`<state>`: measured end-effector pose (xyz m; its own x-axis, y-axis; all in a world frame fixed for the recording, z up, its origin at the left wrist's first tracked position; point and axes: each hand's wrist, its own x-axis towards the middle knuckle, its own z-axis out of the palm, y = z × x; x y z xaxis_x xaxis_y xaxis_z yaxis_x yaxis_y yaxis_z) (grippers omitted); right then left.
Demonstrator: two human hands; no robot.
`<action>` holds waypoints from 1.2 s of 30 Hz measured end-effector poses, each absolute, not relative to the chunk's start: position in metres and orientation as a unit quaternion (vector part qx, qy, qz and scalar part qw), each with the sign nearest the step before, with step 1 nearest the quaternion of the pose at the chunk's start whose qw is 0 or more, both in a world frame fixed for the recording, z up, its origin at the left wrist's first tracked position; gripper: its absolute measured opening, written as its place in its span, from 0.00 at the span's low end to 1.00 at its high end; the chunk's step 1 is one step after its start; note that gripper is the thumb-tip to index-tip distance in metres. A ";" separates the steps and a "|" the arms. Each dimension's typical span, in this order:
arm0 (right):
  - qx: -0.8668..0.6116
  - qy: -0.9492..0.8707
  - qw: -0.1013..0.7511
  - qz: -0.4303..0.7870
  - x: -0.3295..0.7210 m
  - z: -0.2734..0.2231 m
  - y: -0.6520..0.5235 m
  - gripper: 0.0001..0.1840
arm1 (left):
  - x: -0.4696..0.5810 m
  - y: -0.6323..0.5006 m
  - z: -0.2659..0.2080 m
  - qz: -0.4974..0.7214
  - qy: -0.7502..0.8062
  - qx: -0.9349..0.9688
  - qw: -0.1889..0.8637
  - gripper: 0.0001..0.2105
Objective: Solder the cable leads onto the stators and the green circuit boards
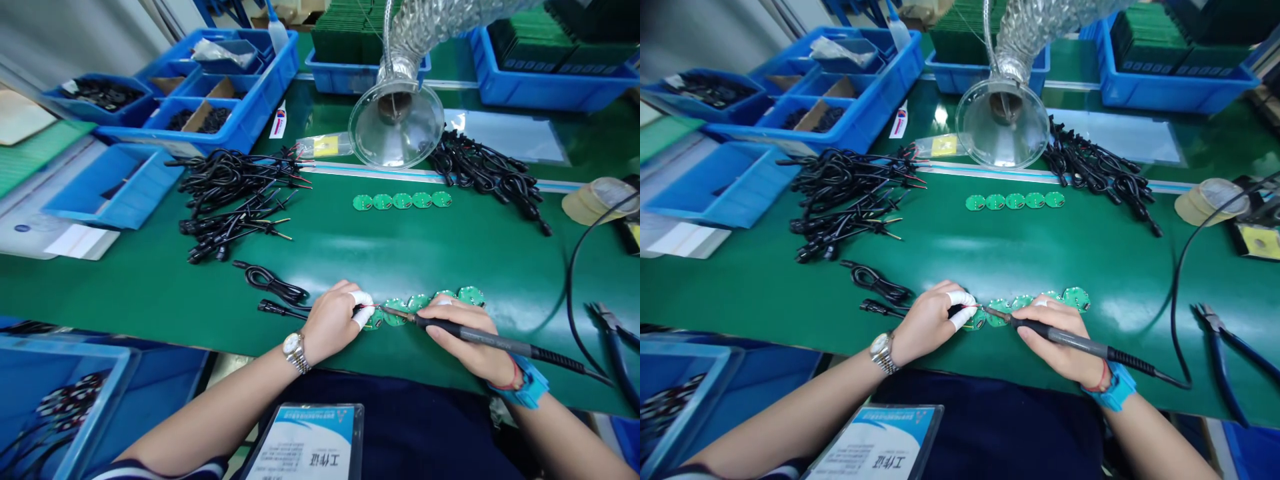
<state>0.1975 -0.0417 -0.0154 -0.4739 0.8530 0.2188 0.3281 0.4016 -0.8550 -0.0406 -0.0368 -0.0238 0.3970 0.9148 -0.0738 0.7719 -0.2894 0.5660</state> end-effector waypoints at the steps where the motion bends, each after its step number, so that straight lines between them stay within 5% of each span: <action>1: -0.386 -0.767 0.335 0.389 0.198 -0.016 -0.042 0.10 | -0.040 -0.037 -0.024 0.133 0.534 0.791 0.267 0.06; 36: -0.404 -0.749 0.342 0.398 0.205 -0.018 -0.042 0.10 | -0.040 -0.038 -0.026 0.134 0.541 0.789 0.258 0.06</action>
